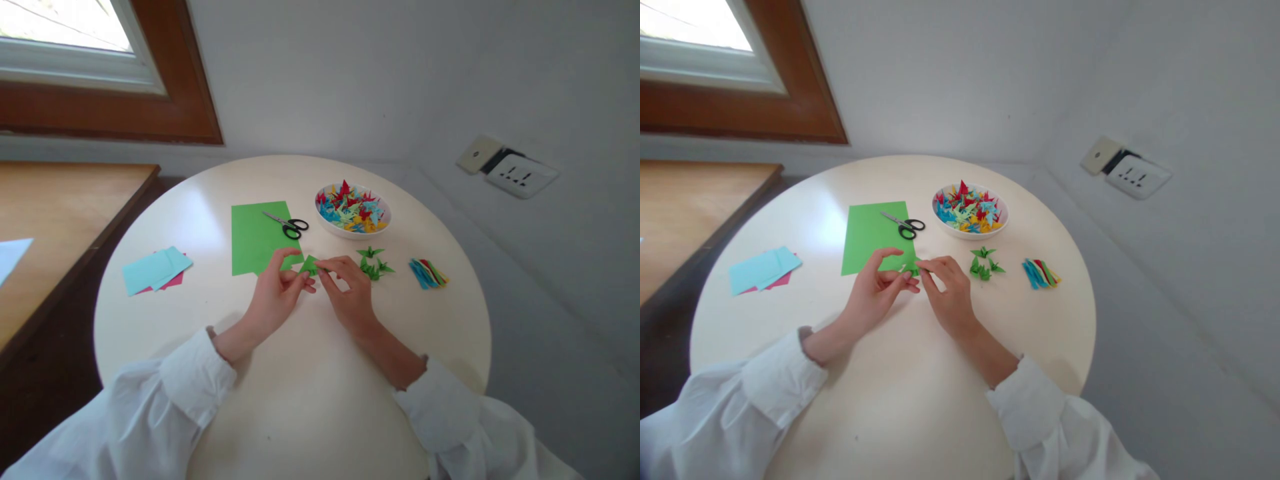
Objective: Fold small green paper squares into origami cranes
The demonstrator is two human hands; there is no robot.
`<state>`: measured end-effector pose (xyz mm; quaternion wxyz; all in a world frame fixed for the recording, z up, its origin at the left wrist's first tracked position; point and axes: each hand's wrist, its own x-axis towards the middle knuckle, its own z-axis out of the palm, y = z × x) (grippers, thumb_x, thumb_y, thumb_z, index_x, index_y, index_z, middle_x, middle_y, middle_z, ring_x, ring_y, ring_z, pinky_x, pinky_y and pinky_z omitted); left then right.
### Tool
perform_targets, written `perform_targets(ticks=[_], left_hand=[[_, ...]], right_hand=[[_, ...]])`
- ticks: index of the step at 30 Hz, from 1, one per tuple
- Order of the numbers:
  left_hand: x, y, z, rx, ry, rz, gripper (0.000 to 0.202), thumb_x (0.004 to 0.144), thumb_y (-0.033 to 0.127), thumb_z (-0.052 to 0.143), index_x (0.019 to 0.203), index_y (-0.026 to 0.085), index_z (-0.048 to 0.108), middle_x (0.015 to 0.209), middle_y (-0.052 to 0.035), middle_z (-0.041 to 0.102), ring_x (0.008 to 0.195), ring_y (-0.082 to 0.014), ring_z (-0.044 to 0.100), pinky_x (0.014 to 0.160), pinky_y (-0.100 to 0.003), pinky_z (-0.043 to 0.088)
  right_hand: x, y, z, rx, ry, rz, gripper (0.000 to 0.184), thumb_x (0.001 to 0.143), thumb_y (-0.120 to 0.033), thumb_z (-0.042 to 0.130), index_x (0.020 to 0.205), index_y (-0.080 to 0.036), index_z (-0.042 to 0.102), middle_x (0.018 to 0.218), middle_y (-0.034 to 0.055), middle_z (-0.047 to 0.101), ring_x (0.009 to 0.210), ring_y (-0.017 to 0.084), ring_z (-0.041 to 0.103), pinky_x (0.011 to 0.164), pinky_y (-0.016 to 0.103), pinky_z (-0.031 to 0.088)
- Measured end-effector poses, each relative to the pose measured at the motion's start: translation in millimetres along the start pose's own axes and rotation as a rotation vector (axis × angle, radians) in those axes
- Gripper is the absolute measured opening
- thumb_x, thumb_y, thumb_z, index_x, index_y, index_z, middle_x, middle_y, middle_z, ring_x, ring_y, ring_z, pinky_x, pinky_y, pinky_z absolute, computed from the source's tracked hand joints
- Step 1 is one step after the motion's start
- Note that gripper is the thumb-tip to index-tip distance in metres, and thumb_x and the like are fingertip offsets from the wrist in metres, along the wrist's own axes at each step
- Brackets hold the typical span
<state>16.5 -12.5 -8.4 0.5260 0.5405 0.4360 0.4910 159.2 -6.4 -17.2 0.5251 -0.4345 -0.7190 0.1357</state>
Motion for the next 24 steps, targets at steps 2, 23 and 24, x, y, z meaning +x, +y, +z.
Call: perform_targets(ticks=[2,23,24], left_hand=[[-0.4,-0.1,-1.1,0.071,-0.017,0.022,0.036,0.078,0.032,0.058,0.107,0.02,0.041,0.064,0.0015,0.067,0.065,-0.0162,0.068,0.065,-0.029,0.054],[3.8,0.9,-11.9,0.601,0.046,0.442,0.012,0.078,0.016,0.052,0.085,0.019,0.061,0.086,-0.005,0.069,0.079,-0.0148,0.063,0.07,-0.025,0.048],[4.0,0.9,-12.5,0.613,0.047,0.467,0.011,0.078,0.016,0.052,0.083,0.019,0.061,0.087,-0.0055,0.069,0.081,-0.0154,0.063,0.072,-0.026,0.048]], right_hand=[[0.2,0.5,-0.2,0.027,0.005,0.015,0.015,0.082,-0.016,0.053,0.087,-0.022,0.066,0.082,0.0029,0.065,0.075,0.015,0.059,0.065,0.029,0.047],[-2.1,3.4,2.7,0.312,-0.04,0.181,0.014,0.077,-0.015,0.057,0.081,-0.022,0.068,0.08,0.0024,0.069,0.076,0.014,0.063,0.07,0.028,0.05],[-2.1,3.7,2.6,0.307,-0.039,0.173,0.014,0.077,-0.014,0.056,0.08,-0.022,0.068,0.08,0.0025,0.069,0.076,0.014,0.063,0.071,0.028,0.05]])
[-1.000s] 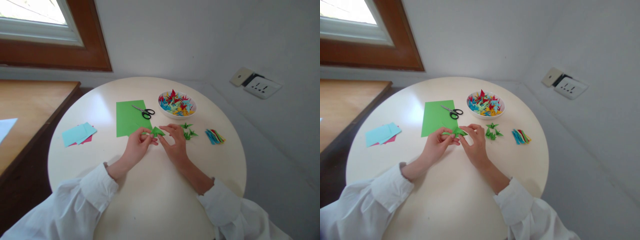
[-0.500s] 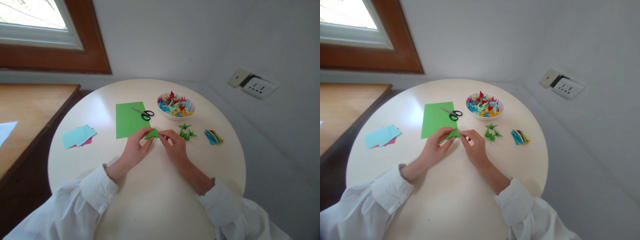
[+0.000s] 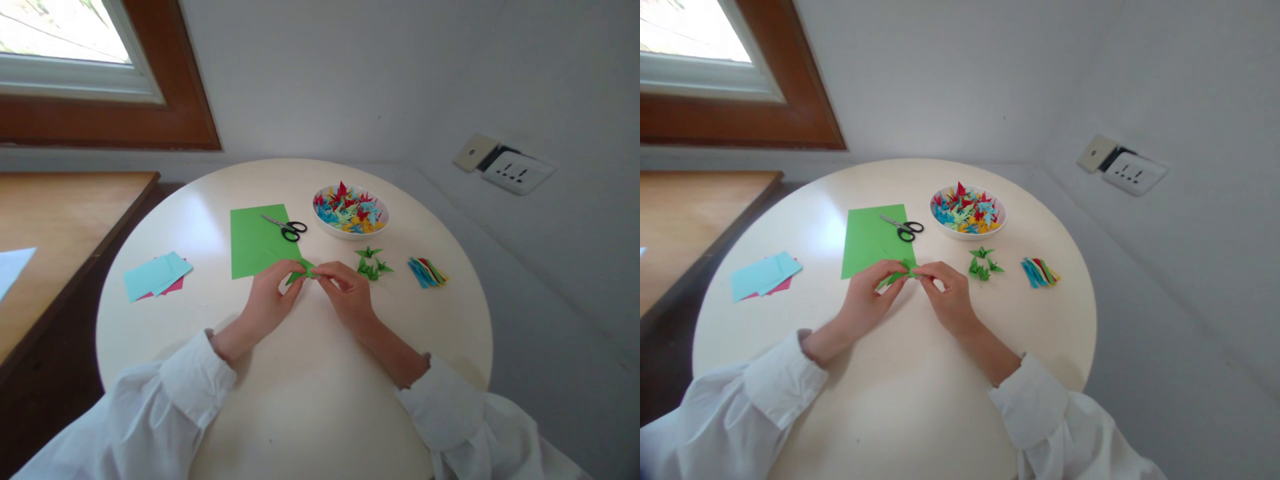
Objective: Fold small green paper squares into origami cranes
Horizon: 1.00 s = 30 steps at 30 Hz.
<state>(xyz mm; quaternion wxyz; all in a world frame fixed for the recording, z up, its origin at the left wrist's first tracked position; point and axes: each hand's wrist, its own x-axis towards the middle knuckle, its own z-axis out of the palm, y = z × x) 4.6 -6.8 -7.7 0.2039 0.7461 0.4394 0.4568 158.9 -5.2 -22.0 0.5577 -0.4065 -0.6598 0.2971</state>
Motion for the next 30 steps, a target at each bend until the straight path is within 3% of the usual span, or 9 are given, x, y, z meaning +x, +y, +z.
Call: perform_targets(ticks=[8,14,20,26,30], left_hand=[[-0.2,-1.0,-3.0,0.082,-0.039,0.101,0.009,0.079,0.015,0.049,0.075,0.019,0.056,0.111,-0.0111,0.063,0.1,-0.0189,0.059,0.084,-0.033,0.047],[0.6,1.2,-4.1,0.044,-0.083,0.095,0.009,0.079,0.013,0.046,0.08,0.019,0.052,0.102,-0.0105,0.064,0.094,-0.0173,0.06,0.081,-0.03,0.046],[2.0,3.8,-4.4,-0.016,-0.085,0.066,0.006,0.08,0.014,0.048,0.08,0.018,0.052,0.087,-0.0068,0.061,0.082,-0.0151,0.058,0.074,-0.026,0.045],[1.0,2.9,-2.9,-0.13,-0.136,-0.086,0.007,0.085,0.022,0.046,0.082,0.019,0.051,0.095,-0.008,0.061,0.088,-0.0155,0.058,0.071,-0.025,0.045],[0.8,2.7,-1.8,-0.157,-0.128,-0.103,0.007,0.085,0.024,0.046,0.082,0.019,0.05,0.09,-0.0059,0.061,0.083,-0.0147,0.058,0.069,-0.025,0.046]], right_hand=[[1.4,-4.1,-2.1,-0.064,-0.039,-0.058,0.016,0.076,-0.014,0.055,0.083,-0.021,0.067,0.083,0.0043,0.07,0.078,0.015,0.064,0.071,0.029,0.053],[2.4,-2.4,-1.3,0.067,-0.084,-0.04,0.016,0.076,-0.016,0.058,0.087,-0.022,0.069,0.086,0.0049,0.07,0.079,0.015,0.065,0.068,0.028,0.055],[2.8,-1.6,-1.6,0.163,-0.117,0.097,0.012,0.076,-0.021,0.06,0.084,-0.021,0.07,0.082,0.0023,0.07,0.059,0.011,0.063,0.059,0.025,0.055],[2.3,-3.6,0.6,0.278,-0.061,0.198,0.007,0.069,-0.024,0.069,0.074,-0.02,0.069,0.071,-0.0001,0.07,0.056,0.011,0.062,0.057,0.026,0.056],[1.7,-5.8,1.1,0.295,-0.04,0.222,0.008,0.065,-0.024,0.071,0.07,-0.019,0.068,0.07,-0.0002,0.069,0.056,0.011,0.062,0.057,0.025,0.056]])
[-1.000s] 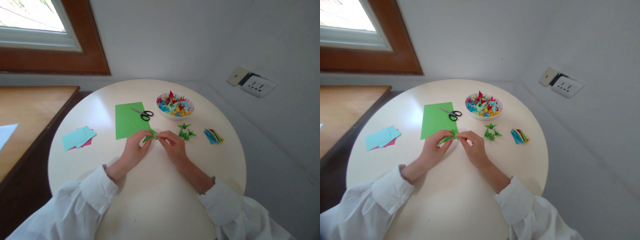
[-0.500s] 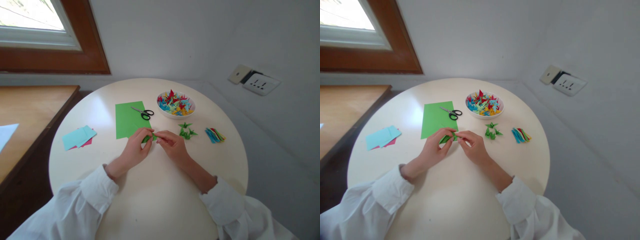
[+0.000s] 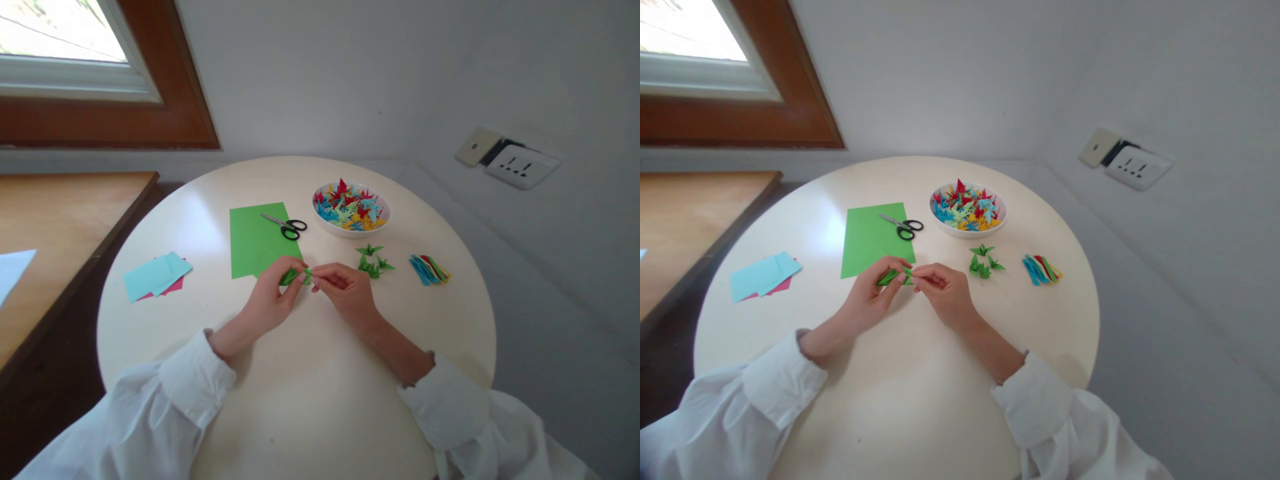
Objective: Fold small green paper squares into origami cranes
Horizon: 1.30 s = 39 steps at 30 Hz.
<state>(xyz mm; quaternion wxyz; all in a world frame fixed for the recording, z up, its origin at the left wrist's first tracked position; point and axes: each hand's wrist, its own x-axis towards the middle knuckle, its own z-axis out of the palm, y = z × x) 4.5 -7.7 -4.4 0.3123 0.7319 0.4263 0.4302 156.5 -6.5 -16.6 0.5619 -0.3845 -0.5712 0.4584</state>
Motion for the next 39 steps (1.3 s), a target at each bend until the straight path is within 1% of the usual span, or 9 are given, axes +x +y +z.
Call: perform_targets(ticks=[6,12,16,23,28,32,39], left_hand=[[0.9,1.9,-0.2,0.025,0.078,0.072,0.006,0.082,0.02,0.051,0.076,0.02,0.049,0.086,-0.0045,0.061,0.078,-0.0136,0.058,0.067,-0.025,0.046],[-0.2,2.4,-1.2,0.106,0.107,0.122,0.007,0.08,0.017,0.051,0.074,0.02,0.05,0.082,-0.0039,0.061,0.076,-0.0133,0.058,0.069,-0.026,0.045],[-0.4,3.2,-1.8,0.155,0.116,0.125,0.008,0.078,0.015,0.05,0.073,0.02,0.048,0.077,-0.0023,0.059,0.073,-0.0129,0.057,0.066,-0.025,0.045],[-0.3,5.1,-1.9,0.154,0.098,0.076,0.006,0.079,0.016,0.049,0.073,0.019,0.049,0.078,-0.0026,0.061,0.071,-0.0123,0.057,0.064,-0.024,0.045],[-0.5,4.0,-0.9,0.134,0.098,0.063,0.007,0.078,0.015,0.049,0.073,0.019,0.048,0.078,-0.003,0.06,0.07,-0.0121,0.057,0.063,-0.023,0.045],[-0.6,2.3,0.4,0.143,0.111,0.084,0.008,0.077,0.015,0.049,0.073,0.02,0.045,0.074,-0.0018,0.058,0.067,-0.0119,0.055,0.062,-0.024,0.044],[-1.0,3.1,0.1,0.182,0.104,0.081,0.007,0.078,0.017,0.049,0.073,0.02,0.045,0.073,-0.0017,0.059,0.066,-0.0124,0.055,0.061,-0.025,0.044]], right_hand=[[-0.4,-5.8,0.7,-0.008,0.011,0.033,0.004,0.067,-0.021,0.068,0.07,-0.018,0.067,0.06,-0.0016,0.066,0.052,0.01,0.061,0.054,0.023,0.053],[-0.6,-5.0,2.8,0.051,0.016,0.042,0.005,0.065,-0.021,0.069,0.066,-0.018,0.066,0.067,0.0002,0.067,0.054,0.01,0.061,0.055,0.023,0.053],[-1.8,-4.7,3.1,0.065,0.021,0.063,0.009,0.064,-0.022,0.071,0.062,-0.017,0.063,0.073,0.0023,0.069,0.054,0.01,0.06,0.054,0.024,0.053],[-1.8,-8.2,2.8,0.007,0.035,0.087,0.009,0.064,-0.024,0.069,0.063,-0.017,0.063,0.061,0.0001,0.065,0.051,0.01,0.058,0.051,0.024,0.051],[-1.9,-7.7,3.5,0.006,0.038,0.088,0.01,0.064,-0.024,0.068,0.062,-0.017,0.062,0.063,0.0009,0.065,0.053,0.011,0.059,0.052,0.025,0.051],[-2.5,-7.7,3.7,-0.015,0.038,0.08,0.009,0.064,-0.024,0.067,0.061,-0.017,0.062,0.064,0.0019,0.066,0.058,0.012,0.06,0.054,0.025,0.05],[-3.6,-8.2,4.2,-0.018,0.036,0.094,0.01,0.065,-0.025,0.067,0.062,-0.017,0.062,0.062,0.0011,0.065,0.057,0.012,0.06,0.054,0.025,0.05]])
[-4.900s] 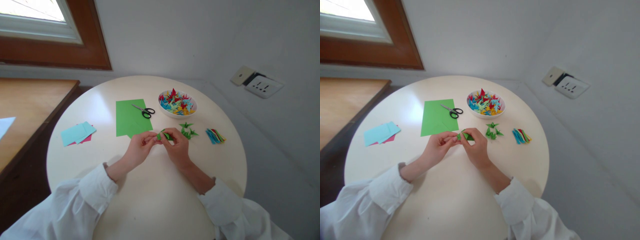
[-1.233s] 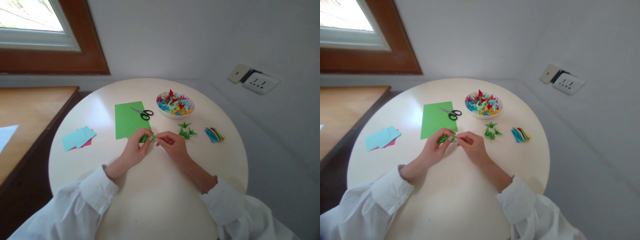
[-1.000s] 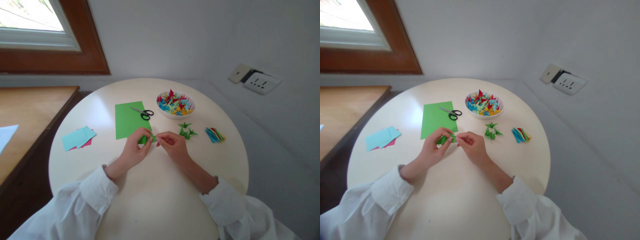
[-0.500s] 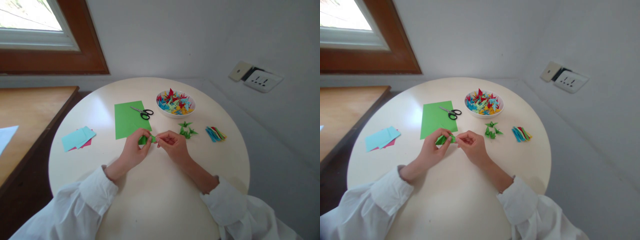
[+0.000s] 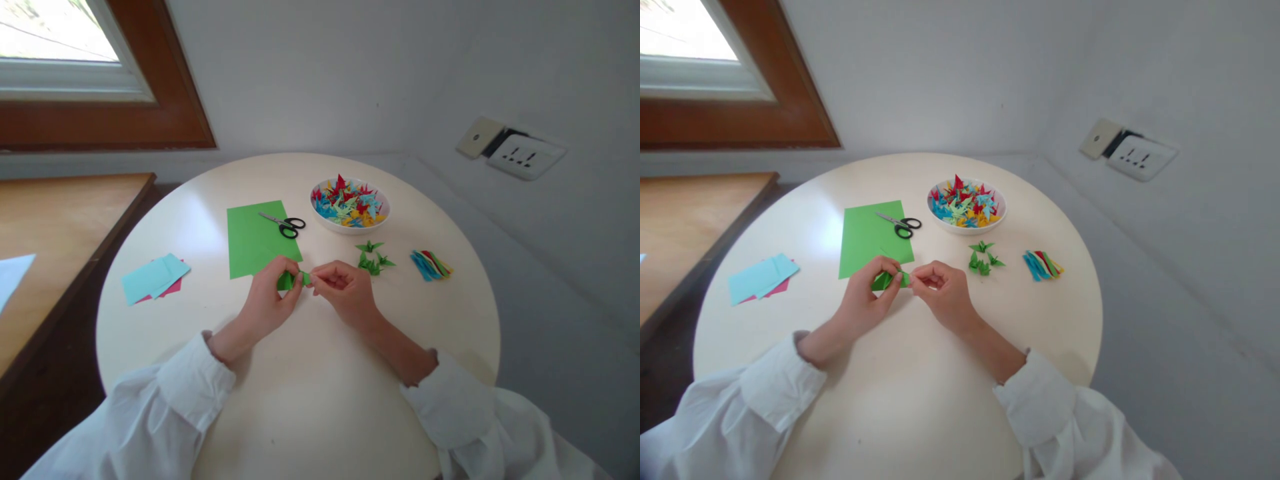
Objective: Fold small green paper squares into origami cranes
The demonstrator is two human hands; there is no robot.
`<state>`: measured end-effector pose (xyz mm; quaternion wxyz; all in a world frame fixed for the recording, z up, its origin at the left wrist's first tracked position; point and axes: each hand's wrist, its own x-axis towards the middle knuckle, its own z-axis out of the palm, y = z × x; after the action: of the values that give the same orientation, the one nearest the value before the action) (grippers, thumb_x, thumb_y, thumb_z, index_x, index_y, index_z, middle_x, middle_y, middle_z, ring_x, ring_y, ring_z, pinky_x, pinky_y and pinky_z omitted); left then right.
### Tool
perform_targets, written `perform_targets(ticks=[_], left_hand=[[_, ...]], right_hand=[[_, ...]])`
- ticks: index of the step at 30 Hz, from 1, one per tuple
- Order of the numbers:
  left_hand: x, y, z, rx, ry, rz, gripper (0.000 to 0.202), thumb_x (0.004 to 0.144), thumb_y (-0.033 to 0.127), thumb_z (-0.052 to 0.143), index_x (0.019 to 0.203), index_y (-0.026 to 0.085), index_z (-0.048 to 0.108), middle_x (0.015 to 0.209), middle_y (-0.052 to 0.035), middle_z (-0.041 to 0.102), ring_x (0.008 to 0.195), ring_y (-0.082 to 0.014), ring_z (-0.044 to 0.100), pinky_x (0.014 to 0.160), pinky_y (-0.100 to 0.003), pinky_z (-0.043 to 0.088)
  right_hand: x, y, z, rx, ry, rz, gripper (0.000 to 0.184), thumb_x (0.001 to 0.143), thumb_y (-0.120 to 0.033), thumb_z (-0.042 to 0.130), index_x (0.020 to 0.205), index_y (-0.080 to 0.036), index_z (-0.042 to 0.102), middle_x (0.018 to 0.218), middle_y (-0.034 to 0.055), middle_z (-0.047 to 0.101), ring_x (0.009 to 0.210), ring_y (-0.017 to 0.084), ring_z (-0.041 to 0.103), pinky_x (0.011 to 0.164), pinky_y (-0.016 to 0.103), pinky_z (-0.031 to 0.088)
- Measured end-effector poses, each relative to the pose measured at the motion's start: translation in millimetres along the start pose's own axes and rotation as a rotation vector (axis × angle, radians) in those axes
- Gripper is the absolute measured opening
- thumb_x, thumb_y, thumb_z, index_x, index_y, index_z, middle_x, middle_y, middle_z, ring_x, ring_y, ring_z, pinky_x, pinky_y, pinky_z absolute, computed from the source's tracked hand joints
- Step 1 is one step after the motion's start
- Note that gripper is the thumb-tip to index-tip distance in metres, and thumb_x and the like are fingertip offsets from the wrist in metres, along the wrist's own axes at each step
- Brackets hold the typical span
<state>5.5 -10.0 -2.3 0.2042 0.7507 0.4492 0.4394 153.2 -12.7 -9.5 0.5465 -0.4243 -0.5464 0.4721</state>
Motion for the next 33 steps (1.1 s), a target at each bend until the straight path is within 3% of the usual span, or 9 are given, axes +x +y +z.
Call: perform_targets(ticks=[10,19,33], left_hand=[[0.2,0.1,-0.1,0.041,-0.024,-0.021,0.005,0.077,0.018,0.049,0.073,0.02,0.047,0.067,0.0,0.057,0.062,-0.0122,0.054,0.058,-0.024,0.043],[1.3,-0.8,-0.2,0.103,-0.06,0.028,0.009,0.08,0.017,0.046,0.083,0.019,0.055,0.077,-0.0038,0.062,0.071,-0.0154,0.058,0.065,-0.027,0.045],[1.3,3.5,-0.6,0.028,-0.022,-0.084,0.004,0.078,0.018,0.049,0.079,0.02,0.053,0.079,-0.0034,0.064,0.073,-0.0153,0.058,0.058,-0.025,0.045]], right_hand=[[0.9,0.3,0.1,-0.009,-0.011,-0.01,0.011,0.065,-0.026,0.067,0.061,-0.017,0.06,0.063,0.001,0.066,0.056,0.012,0.06,0.056,0.027,0.051],[0.3,1.9,-0.6,-0.031,-0.014,-0.019,0.01,0.065,-0.025,0.066,0.061,-0.017,0.06,0.064,0.0011,0.065,0.057,0.012,0.058,0.057,0.027,0.051],[1.5,1.5,-0.3,-0.048,-0.013,0.006,0.013,0.065,-0.028,0.066,0.064,-0.017,0.059,0.06,-0.0003,0.063,0.057,0.012,0.058,0.055,0.026,0.049]])
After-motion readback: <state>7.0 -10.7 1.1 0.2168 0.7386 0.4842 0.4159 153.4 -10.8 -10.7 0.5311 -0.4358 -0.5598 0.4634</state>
